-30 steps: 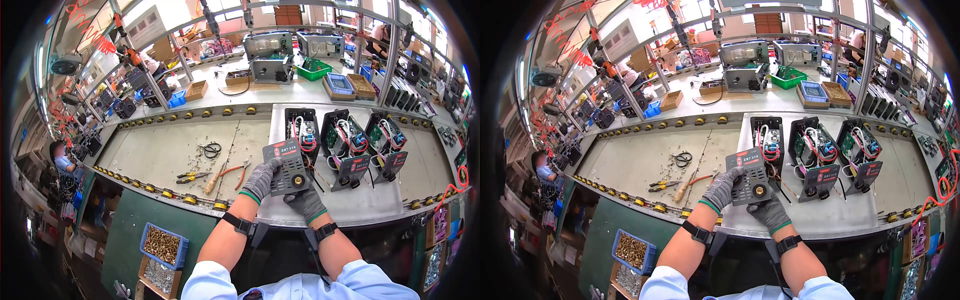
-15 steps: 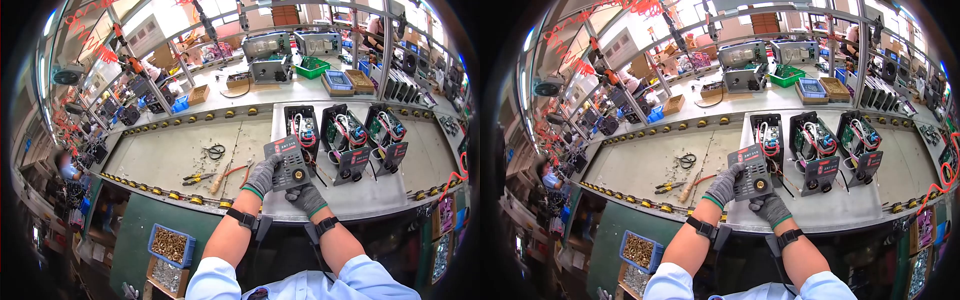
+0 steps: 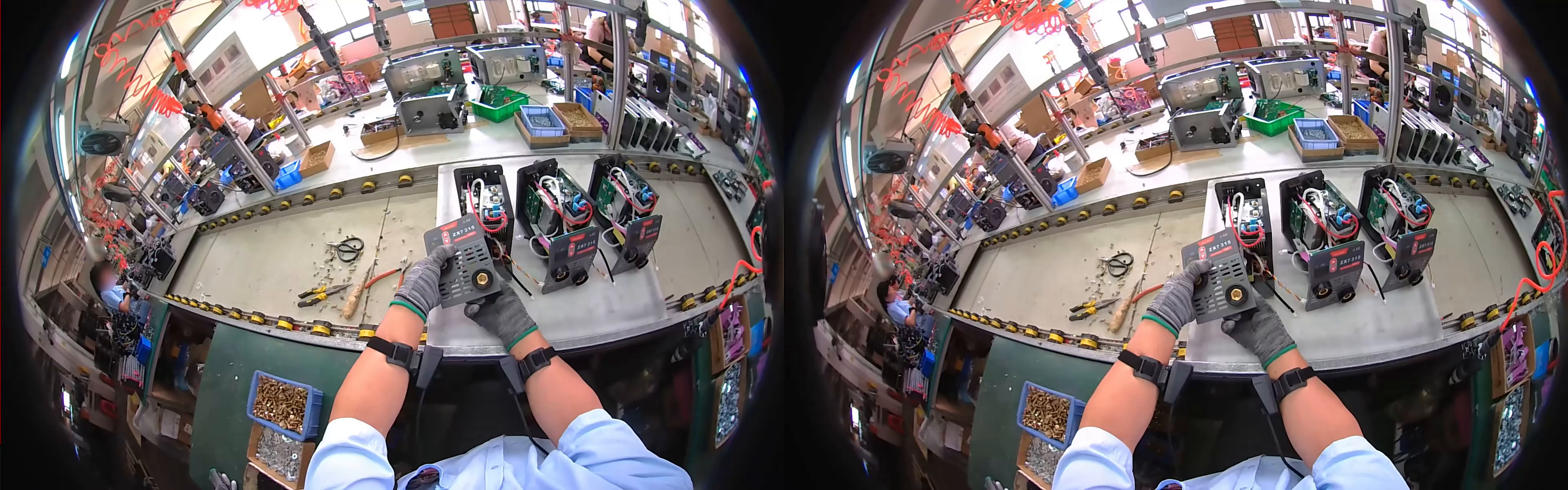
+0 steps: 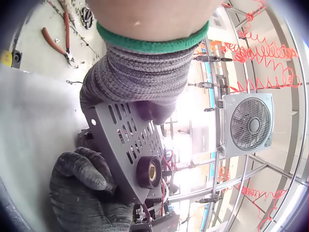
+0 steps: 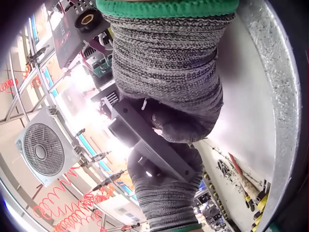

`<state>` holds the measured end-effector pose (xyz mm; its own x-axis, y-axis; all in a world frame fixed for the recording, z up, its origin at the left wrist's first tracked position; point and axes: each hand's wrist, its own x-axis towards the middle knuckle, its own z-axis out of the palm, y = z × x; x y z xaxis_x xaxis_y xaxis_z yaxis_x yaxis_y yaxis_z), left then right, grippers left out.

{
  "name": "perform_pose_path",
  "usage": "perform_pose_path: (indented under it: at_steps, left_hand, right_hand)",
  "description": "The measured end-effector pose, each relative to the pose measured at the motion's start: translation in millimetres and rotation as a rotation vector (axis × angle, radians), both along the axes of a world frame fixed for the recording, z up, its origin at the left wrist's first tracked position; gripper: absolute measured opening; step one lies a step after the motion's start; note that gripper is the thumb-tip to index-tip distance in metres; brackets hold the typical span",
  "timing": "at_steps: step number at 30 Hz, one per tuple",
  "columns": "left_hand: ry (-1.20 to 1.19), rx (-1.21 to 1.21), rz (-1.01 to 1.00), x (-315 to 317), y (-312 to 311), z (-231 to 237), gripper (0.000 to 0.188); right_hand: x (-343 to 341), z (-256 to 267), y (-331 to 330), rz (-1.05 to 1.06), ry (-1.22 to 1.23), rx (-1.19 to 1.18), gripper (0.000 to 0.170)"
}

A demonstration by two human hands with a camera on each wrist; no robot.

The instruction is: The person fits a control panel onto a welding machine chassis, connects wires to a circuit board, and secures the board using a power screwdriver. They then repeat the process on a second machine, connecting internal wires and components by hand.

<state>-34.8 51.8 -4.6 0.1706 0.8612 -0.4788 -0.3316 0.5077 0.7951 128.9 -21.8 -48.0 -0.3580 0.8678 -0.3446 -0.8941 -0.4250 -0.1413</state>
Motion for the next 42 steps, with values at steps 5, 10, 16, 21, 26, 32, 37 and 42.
perform_pose_path:
  at_steps: [5, 10, 16, 21, 26, 32, 37, 42]
  left_hand:
    - [0.020, -0.037, -0.030, -1.9, 5.5, -6.2, 0.037]
    - [-0.004, -0.042, -0.022, 0.0, 6.9, -5.1, 0.037]
    - [-0.044, -0.038, -0.010, -0.3, 5.2, -6.0, 0.035]
    - [-0.048, -0.019, -0.009, 1.3, 3.6, -4.6, 0.034]
    - [-0.044, -0.028, -0.005, -1.8, 5.3, -7.4, 0.039]
    - [-0.050, -0.028, -0.005, 0.4, 0.3, -0.4, 0.039]
    - [-0.065, -0.007, 0.011, 1.0, -0.7, -2.2, 0.040]
    - [-0.047, -0.017, 0.000, -0.4, 1.5, -6.2, 0.043]
  right_hand:
    - [1.8, -38.0, 6.1, 0.069, 0.124, 0.030, 0.024]
    - [-8.2, -15.4, -0.8, 0.086, -0.034, -0.027, 0.028]
    - [-4.6, -17.2, -5.8, -0.034, -0.126, -0.061, 0.032]
    - [-0.7, -50.0, 9.2, 0.156, 0.066, 0.113, 0.028]
    - [-3.0, -5.6, -5.2, -0.038, -0.021, -0.105, 0.028]
    - [-0.2, -40.1, 12.6, 0.153, 0.031, 0.045, 0.027]
    - [1.5, -9.0, -7.7, -0.025, 0.005, -0.037, 0.026]
    - [3.4, -48.8, 5.6, 0.008, 0.002, 0.023, 0.026]
